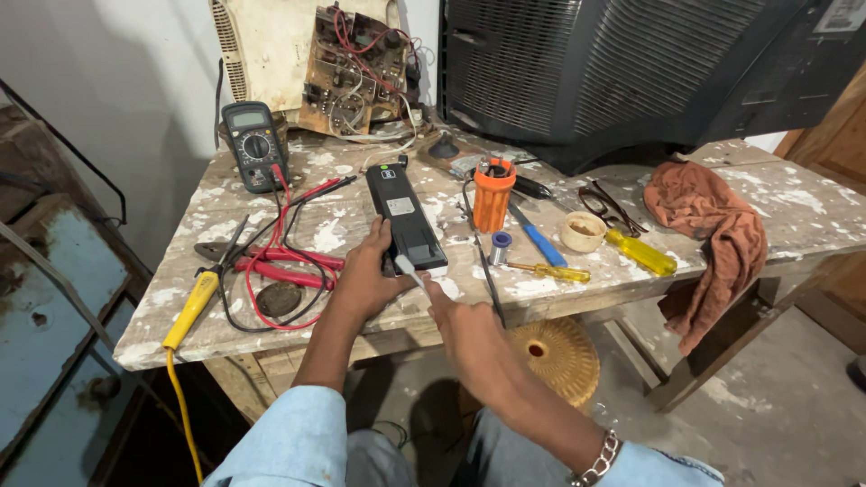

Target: The person uses a screwdriver to unscrew and open the housing of a black LED emergency light on a workbench, then works on the exposed LED panel and internal components with the screwdriver. They then wipe the housing and the LED panel with an orange cloth, turning the device over to clean its sides.

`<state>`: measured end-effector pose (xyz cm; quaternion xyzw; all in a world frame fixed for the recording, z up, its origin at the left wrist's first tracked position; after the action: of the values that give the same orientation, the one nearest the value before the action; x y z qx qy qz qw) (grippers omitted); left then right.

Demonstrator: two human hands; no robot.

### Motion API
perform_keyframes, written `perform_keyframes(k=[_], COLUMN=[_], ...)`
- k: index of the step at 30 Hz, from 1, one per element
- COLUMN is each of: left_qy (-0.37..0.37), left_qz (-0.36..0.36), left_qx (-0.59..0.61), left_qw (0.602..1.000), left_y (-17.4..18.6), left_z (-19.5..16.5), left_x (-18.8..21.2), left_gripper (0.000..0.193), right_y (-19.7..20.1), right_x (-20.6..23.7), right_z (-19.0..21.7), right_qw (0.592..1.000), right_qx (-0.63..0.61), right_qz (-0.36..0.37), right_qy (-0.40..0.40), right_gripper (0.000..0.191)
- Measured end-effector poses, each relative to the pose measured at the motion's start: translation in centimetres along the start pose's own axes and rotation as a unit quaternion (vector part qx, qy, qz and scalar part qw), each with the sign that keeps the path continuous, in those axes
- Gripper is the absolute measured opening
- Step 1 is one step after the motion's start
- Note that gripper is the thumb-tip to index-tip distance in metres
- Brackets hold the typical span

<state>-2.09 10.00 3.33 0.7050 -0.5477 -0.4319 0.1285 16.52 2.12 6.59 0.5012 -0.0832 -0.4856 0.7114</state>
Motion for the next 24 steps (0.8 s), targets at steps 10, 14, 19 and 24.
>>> perform_keyframes(k=[10,14,19,24], left_qy=[0.017,0.004,0.004,0.021], left_qz=[0.012,0.007,0.006,0.012], left_qx=[0.014,0.012,0.007,-0.007], left_qw=[1.0,1.0,1.0,1.0], left_y=[0.1,-0.1,-0.3,-0.1], left_z=[-0.1,0.0,0.0,-0.2], left_x=[0.3,0.2,0.1,0.2], left_gripper=[0.105,0.106,0.105,0.111], right_y=[-1.3,-1.7,-1.4,-0.2], right_x=[-4.6,-3.2,0.0,-0.6], right_z=[-2.2,-1.9,-2.0,-2.6], right_qw=[0.998,0.999,0.997,0.991], right_qx=[0.0,0.001,0.025,0.112], right_qz=[-0.053,-0.035,0.002,0.003], right_qy=[-0.038,-0.016,-0.068,-0.074], right_gripper=[0.034,0.035,0.042,0.043])
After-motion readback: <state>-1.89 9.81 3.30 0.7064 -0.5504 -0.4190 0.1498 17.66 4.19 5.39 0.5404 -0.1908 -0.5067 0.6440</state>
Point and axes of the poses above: each hand's wrist, its own x-axis away from the middle knuckle, its own y-axis out of the back of the hand, z = x × y, the point moved 6 cm from there along -x, towards the middle knuckle, and after that the axes turned 4 degrees about z, right-handed, at the moved point
